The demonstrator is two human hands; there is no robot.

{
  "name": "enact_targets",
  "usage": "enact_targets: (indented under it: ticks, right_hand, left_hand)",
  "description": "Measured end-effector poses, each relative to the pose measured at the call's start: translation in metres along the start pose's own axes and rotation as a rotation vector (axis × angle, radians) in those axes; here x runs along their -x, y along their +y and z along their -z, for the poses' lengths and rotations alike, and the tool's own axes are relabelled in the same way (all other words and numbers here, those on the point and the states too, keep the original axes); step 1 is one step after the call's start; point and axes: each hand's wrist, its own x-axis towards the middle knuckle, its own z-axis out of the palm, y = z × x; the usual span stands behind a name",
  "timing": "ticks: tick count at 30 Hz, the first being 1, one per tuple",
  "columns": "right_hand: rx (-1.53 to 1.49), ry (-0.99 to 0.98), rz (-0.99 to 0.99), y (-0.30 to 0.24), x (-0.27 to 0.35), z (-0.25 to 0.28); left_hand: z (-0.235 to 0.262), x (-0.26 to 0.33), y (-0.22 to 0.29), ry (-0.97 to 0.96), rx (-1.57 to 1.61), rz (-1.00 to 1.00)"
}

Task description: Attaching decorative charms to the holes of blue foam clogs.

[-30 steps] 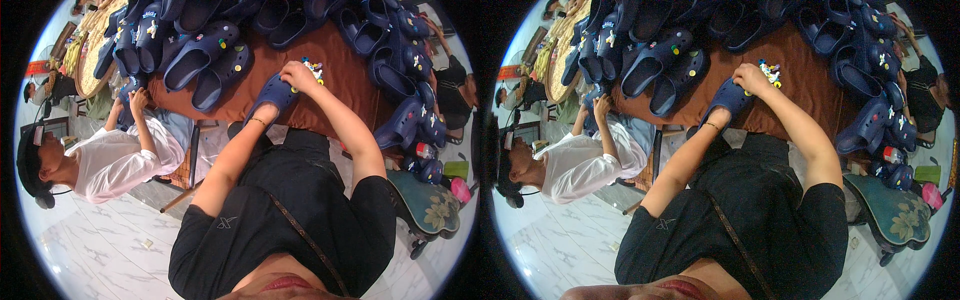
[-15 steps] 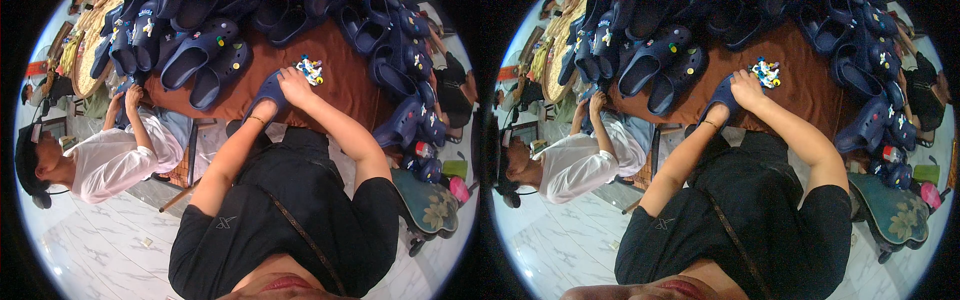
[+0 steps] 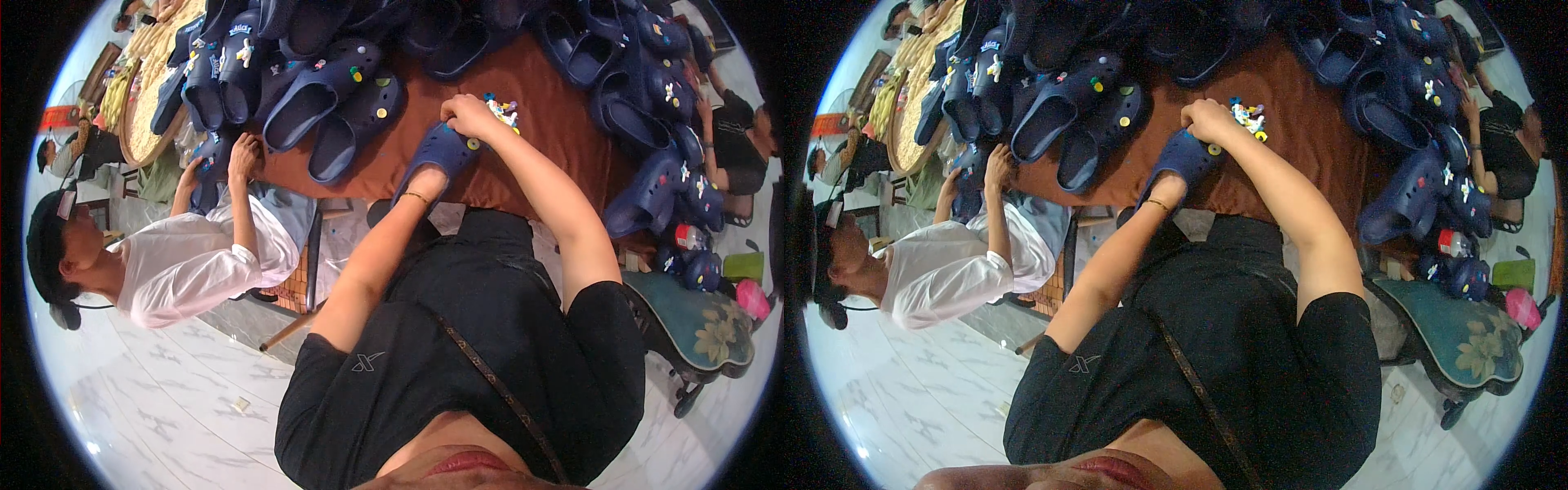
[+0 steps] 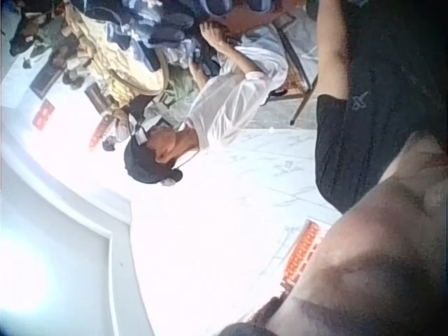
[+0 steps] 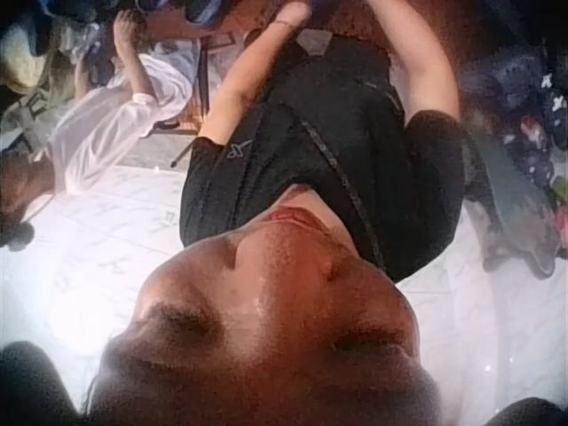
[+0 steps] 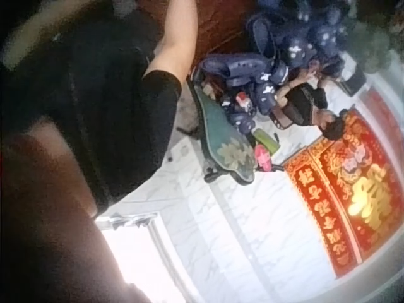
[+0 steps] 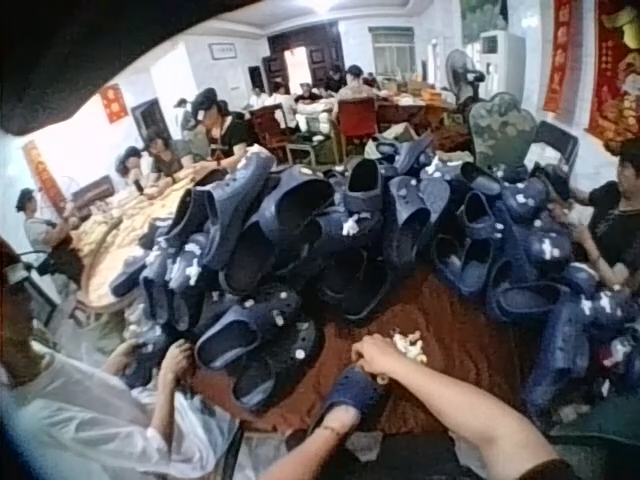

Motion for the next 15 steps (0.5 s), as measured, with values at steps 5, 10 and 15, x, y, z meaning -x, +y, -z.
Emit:
enact_targets:
  ticks: [5, 10, 15]
  right_hand:
    - [-0.101, 0.101, 0.143, 0.019, 0.001, 0.007]
    - [-0.233, 0.403, -0.4, 0.077, 0.038, 0.032]
    - [-0.133, 0.185, -0.546, 0.104, 0.079, 0.011]
  left_hand:
    - [-0.003, -0.004, 0.0, -0.029, -0.105, -0.063]
    - [0.01, -0.01, 0.025, -0.174, -0.304, -0.13]
    - [0.005, -0.01, 0.02, -0.159, -0.258, -0.147]
